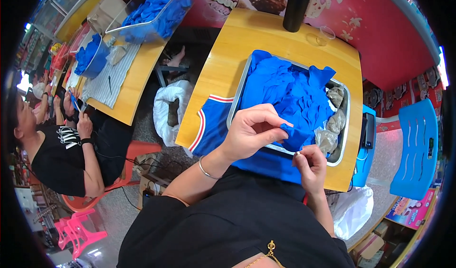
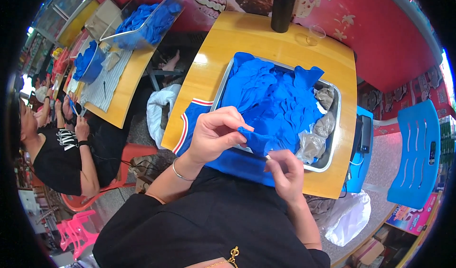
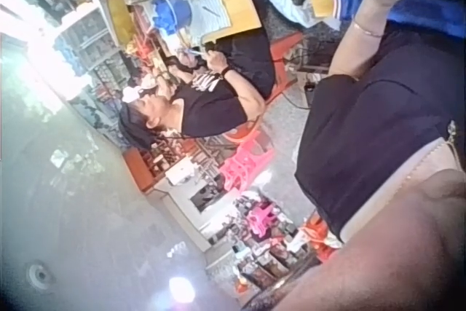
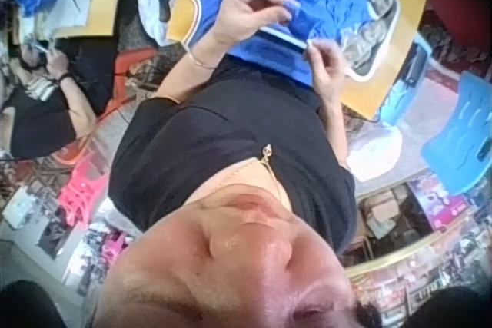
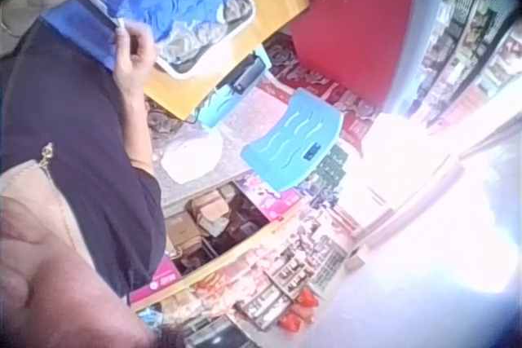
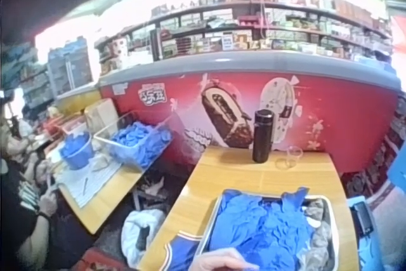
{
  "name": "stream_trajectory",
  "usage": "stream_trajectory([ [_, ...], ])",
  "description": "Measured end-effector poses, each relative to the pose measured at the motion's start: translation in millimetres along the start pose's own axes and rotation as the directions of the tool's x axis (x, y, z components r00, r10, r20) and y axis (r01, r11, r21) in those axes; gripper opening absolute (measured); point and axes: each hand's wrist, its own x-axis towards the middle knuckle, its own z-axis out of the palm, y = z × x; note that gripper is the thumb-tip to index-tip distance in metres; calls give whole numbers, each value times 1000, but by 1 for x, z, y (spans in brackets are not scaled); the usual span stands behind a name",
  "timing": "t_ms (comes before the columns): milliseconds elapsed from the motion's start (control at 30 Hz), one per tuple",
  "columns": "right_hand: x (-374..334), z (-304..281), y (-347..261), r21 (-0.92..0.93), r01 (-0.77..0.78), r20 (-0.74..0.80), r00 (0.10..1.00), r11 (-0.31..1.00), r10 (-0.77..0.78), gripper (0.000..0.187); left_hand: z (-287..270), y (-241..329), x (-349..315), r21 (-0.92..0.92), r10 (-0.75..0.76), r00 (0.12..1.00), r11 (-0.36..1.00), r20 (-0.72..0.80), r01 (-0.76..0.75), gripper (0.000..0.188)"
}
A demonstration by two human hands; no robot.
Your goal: Applying adhesive and wrapping blue fabric pieces around a filler material to create small items.
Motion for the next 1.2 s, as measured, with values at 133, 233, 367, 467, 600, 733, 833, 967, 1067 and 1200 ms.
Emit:
stream_trajectory([
  [133,0,-6,5,260,-184,164,976,948,144,7,0,2,1,-23,-1,1000,1000,-1,1,13],
  [233,-2,-5,5,467,-374,309,918,801,248,8,1,8,3,-32,-27,997,999,74,30,14],
  [367,0,4,-2,328,-205,139,976,922,167,8,2,13,3,-50,-73,996,996,51,76,15],
  [467,10,3,6,-156,264,-90,956,952,-280,9,4,18,3,48,-31,999,998,39,29,15],
  [600,2,9,4,-65,135,-111,984,989,-142,10,5,9,-3,-52,-128,992,990,20,129,12],
  [733,-2,3,-3,464,-359,270,928,810,257,6,6,15,-2,-109,-179,983,977,41,183,10],
  [833,-1,7,-6,205,-142,83,988,969,127,5,6,15,-1,-106,-179,984,978,6,179,11],
  [967,1,6,-3,-1,28,-26,999,1000,-28,7,0,10,-4,95,37,999,995,-28,-34,15],
  [1067,-3,4,-2,14,26,-24,999,1000,-26,10,1,9,-4,157,113,993,982,-40,-105,18],
  [1200,-4,5,-3,8,40,-13,999,999,-40,12,6,12,-2,255,166,984,956,-69,-144,21],
])
